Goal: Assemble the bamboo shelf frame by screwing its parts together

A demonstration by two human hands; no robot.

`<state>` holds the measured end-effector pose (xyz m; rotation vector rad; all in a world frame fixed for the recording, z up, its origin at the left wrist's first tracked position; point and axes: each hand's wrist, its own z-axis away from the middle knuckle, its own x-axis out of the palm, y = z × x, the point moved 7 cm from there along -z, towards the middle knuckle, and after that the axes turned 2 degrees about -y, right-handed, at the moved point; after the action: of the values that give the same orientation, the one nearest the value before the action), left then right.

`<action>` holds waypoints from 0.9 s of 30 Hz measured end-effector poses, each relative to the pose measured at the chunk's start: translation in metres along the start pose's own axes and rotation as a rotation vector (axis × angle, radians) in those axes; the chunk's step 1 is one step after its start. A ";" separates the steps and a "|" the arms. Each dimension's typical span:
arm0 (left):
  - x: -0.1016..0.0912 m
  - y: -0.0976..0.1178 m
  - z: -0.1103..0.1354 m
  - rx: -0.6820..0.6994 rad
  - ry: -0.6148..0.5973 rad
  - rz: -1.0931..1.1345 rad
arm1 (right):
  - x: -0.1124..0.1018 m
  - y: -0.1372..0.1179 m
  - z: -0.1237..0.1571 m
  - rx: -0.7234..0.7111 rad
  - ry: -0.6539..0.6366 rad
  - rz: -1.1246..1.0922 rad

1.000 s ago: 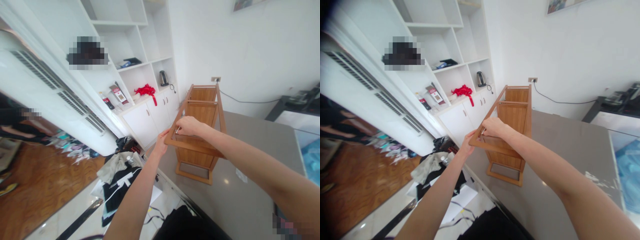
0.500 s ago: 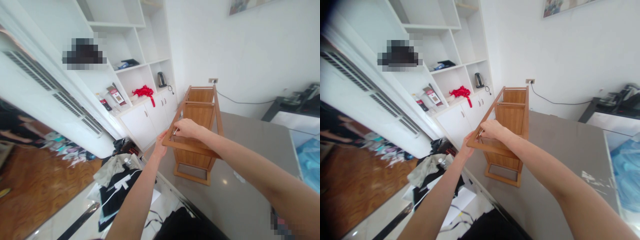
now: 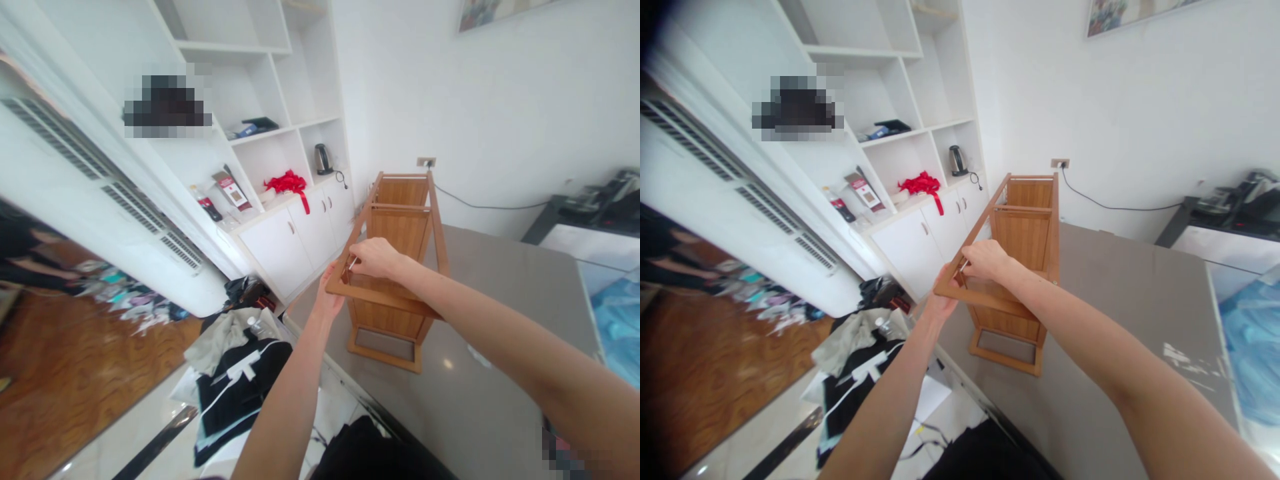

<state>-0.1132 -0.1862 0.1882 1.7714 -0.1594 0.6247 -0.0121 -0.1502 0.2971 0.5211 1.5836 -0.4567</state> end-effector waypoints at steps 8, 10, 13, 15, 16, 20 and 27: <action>-0.008 -0.008 -0.004 -0.018 0.048 0.016 | -0.001 0.000 0.000 -0.007 -0.003 -0.028; -0.008 -0.008 -0.004 -0.032 0.068 0.027 | -0.002 0.001 -0.001 -0.036 -0.023 -0.039; -0.005 -0.006 -0.002 -0.042 0.060 0.021 | -0.002 0.004 0.000 -0.070 -0.067 -0.079; -0.004 -0.004 0.000 -0.039 0.039 -0.013 | -0.003 0.009 0.003 -0.066 -0.073 -0.110; -0.004 -0.003 0.000 -0.032 0.036 -0.044 | -0.003 0.012 0.005 -0.058 -0.072 -0.121; -0.016 0.006 0.004 0.047 0.082 -0.234 | -0.002 0.022 0.015 -0.032 -0.091 -0.135; -0.023 0.023 0.010 -0.008 0.120 -0.505 | 0.009 0.033 0.025 -0.019 -0.140 -0.127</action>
<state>-0.1391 -0.2070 0.1945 1.6716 0.3589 0.3582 0.0264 -0.1374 0.2867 0.3671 1.4904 -0.5620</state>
